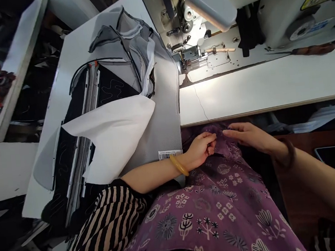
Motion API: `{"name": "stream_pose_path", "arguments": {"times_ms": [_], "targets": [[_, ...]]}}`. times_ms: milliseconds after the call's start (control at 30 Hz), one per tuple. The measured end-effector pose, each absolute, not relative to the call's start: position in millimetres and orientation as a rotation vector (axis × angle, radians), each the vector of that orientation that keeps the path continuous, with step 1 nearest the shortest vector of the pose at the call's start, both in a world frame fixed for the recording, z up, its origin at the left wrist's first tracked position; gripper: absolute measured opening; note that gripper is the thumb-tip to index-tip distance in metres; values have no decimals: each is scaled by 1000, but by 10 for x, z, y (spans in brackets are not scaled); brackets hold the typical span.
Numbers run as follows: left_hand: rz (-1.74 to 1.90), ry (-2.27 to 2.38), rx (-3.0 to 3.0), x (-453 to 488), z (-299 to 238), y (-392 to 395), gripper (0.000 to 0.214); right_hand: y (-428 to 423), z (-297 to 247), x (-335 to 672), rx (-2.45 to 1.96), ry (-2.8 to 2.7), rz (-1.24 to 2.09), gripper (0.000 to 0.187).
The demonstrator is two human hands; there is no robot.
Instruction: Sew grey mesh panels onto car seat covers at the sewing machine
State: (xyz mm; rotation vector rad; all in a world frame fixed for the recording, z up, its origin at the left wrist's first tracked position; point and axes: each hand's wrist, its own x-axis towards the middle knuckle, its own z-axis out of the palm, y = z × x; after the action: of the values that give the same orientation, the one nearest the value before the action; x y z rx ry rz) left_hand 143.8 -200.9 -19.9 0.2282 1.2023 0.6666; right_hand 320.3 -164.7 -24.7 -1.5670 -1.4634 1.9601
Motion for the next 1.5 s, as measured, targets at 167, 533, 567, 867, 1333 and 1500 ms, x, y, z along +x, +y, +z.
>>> {"name": "stream_pose_path", "arguments": {"times_ms": [167, 533, 567, 867, 1333, 1500], "targets": [[664, 1205, 283, 1436, -240, -2030, 24, -1669, -346, 3054, -1604, -1443, 2094, 70], [634, 1408, 1126, 1463, -190, -2078, 10, -1925, -380, 3242, -1373, -1178, 2065, 55], [632, 1416, 1143, 1483, -174, -2072, 9, -1980, -381, 3233, -1371, -1117, 2092, 56], [465, 1230, 1561, 1488, -116, -1845, 15, -2059, -484, 3323, -1593, -1335, 1809, 53], [-473, 1294, 2784, 629, 318, -1280, 25, -1318, -1366, 4052, -2629, -1994, 636, 48], [-448, 1289, 2760, 446, 287, -1241, 26, -1426, -1129, 4126, -2562, -2096, 563, 48]]}}
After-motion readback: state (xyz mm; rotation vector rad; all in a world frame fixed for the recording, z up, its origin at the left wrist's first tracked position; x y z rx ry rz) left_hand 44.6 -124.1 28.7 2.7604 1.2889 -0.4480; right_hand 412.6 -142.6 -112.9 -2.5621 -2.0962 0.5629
